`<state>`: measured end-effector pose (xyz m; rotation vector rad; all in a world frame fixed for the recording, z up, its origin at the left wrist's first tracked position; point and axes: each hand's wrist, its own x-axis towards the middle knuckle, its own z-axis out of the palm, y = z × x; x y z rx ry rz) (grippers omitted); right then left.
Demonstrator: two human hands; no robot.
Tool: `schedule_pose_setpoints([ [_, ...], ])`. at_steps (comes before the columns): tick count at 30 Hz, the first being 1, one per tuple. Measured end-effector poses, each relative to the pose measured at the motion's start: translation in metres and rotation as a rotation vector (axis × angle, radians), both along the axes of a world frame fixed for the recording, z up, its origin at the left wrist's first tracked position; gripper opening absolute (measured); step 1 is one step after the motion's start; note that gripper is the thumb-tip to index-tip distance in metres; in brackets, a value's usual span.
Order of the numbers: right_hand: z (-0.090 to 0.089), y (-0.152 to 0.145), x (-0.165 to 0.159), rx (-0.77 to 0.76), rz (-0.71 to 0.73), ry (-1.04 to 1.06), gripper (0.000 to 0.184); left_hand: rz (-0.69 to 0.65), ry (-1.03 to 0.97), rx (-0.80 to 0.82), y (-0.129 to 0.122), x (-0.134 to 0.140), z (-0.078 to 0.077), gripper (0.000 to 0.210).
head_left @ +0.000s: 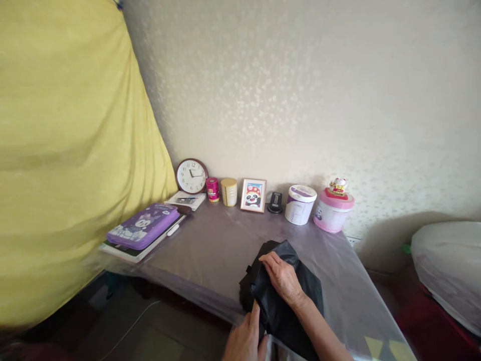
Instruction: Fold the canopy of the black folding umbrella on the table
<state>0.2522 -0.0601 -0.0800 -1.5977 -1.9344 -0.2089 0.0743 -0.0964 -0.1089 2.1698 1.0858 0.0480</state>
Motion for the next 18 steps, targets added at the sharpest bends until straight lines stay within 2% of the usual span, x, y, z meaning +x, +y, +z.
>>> schedule_pose_setpoints([
  [6,-0.0088,0.0078,-0.0029,-0.009,-0.008,-0.043,0.029,0.135,-0.092,-0.048,-0.0017,-0.0007,0.0003,0.09],
  [9,-0.0084,0.0085,-0.0036,-0.029,-0.004,-0.059,0.029,0.075,-0.131,-0.032,-0.0021,-0.0009,0.0021,0.086],
  [14,-0.0067,0.0098,-0.0057,-0.051,0.009,-0.062,0.027,-0.005,0.001,0.004,0.0,0.0022,0.0056,0.078],
  [18,-0.0077,0.0089,-0.007,-0.066,0.025,-0.061,0.027,-0.01,0.083,0.016,0.001,0.007,0.0,0.078],
])
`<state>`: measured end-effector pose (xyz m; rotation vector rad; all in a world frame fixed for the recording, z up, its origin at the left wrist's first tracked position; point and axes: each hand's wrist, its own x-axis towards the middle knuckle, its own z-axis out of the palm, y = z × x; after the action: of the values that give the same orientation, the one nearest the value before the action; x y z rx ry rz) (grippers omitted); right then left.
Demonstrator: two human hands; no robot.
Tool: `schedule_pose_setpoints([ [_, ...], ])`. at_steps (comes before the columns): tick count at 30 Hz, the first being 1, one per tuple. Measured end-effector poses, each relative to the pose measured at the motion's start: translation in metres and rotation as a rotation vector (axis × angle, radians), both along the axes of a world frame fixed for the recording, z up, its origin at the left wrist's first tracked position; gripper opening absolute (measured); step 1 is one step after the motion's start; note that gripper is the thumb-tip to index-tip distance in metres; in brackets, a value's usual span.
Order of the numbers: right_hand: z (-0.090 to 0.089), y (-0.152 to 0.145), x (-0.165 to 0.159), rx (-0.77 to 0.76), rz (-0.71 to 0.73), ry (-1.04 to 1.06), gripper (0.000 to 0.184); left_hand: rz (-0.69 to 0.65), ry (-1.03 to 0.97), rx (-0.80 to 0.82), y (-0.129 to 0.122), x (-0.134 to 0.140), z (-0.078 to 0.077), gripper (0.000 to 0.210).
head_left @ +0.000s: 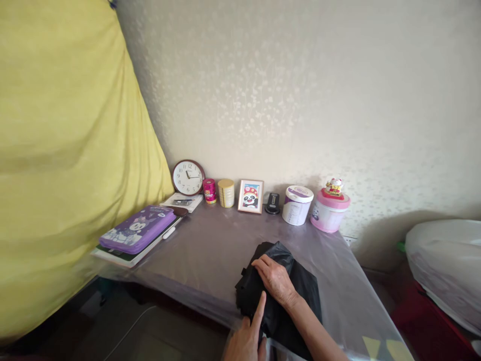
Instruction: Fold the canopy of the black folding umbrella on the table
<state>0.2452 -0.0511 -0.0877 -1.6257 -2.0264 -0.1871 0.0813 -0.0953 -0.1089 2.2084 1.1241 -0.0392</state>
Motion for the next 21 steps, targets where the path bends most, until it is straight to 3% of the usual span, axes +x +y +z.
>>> schedule_pose_setpoints([
  [7,0.002,-0.025,0.004,0.038,0.086,0.125,0.026,0.012,0.021,-0.005,0.0,0.004,-0.01,0.076],
  [11,0.003,-0.03,0.019,0.047,0.139,0.065,0.025,0.005,0.034,-0.017,-0.001,0.003,-0.007,0.073],
  [14,-0.001,-0.021,0.044,0.119,0.031,0.086,0.025,0.0,-0.047,-0.034,0.001,-0.002,-0.006,0.075],
  [16,-0.004,-0.015,0.067,0.188,-0.09,0.223,0.025,-0.011,-0.137,-0.06,0.004,-0.006,-0.006,0.075],
  [19,-0.008,-0.017,0.102,0.261,-0.283,0.621,0.028,-0.025,-0.311,-0.101,0.008,-0.016,-0.002,0.078],
  [21,-0.009,-0.024,0.121,0.172,-0.352,0.989,0.033,-0.021,-0.401,-0.135,0.01,-0.023,0.006,0.08],
])
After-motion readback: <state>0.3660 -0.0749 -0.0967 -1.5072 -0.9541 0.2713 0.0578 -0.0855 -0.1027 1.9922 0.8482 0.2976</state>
